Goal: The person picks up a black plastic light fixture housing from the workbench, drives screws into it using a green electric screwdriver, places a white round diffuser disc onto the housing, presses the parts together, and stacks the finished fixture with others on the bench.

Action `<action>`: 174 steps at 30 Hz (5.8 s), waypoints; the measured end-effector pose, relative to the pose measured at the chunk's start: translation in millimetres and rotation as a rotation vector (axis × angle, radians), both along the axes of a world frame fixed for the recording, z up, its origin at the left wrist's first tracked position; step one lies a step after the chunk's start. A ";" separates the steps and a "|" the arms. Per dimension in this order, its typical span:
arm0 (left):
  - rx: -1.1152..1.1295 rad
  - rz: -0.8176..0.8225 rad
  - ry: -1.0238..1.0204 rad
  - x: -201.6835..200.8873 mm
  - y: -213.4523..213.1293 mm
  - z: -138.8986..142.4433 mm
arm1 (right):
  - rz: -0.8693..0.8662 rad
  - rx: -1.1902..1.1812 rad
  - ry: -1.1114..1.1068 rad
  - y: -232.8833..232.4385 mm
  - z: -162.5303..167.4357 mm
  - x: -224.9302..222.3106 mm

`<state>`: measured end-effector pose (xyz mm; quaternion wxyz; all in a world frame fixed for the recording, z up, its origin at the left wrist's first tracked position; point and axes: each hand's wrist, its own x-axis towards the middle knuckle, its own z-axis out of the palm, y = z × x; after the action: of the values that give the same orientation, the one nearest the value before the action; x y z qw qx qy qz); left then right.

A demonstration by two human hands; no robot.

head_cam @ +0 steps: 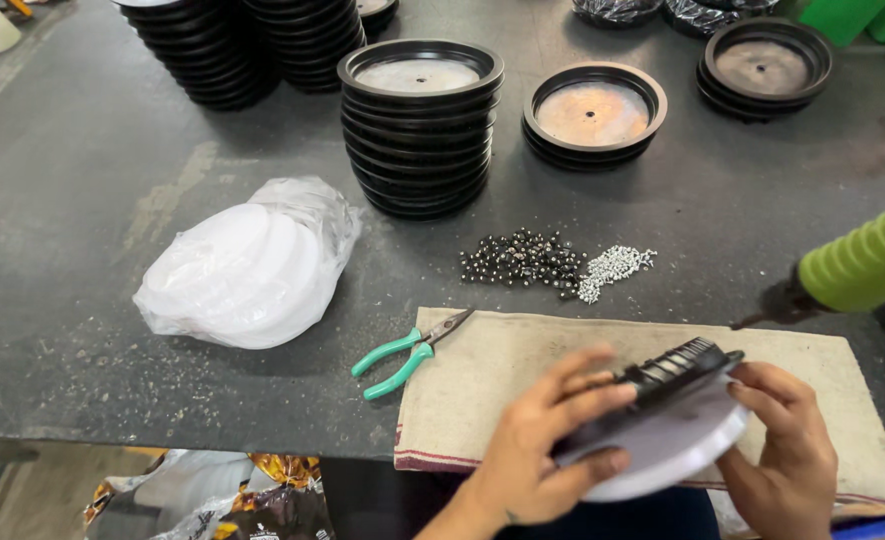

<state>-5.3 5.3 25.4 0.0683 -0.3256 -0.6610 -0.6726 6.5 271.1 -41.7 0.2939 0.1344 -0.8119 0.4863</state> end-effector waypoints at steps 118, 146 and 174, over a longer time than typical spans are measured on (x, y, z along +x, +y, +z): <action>-0.449 0.142 0.436 -33.5 -18.7 35.2 | 0.252 0.154 0.166 -23.4 161.6 -37.8; -0.484 0.194 0.396 -35.3 -2.2 40.5 | 0.618 -0.903 0.124 -35.5 134.6 -25.2; -0.304 0.369 0.313 -37.3 -46.8 -14.2 | 0.461 -0.562 0.118 -30.7 108.1 -46.7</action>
<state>-42.7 -41.6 11.2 0.2412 -0.3062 -0.7839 -0.4833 -40.3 240.4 66.3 0.2486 0.2557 -0.5765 0.7352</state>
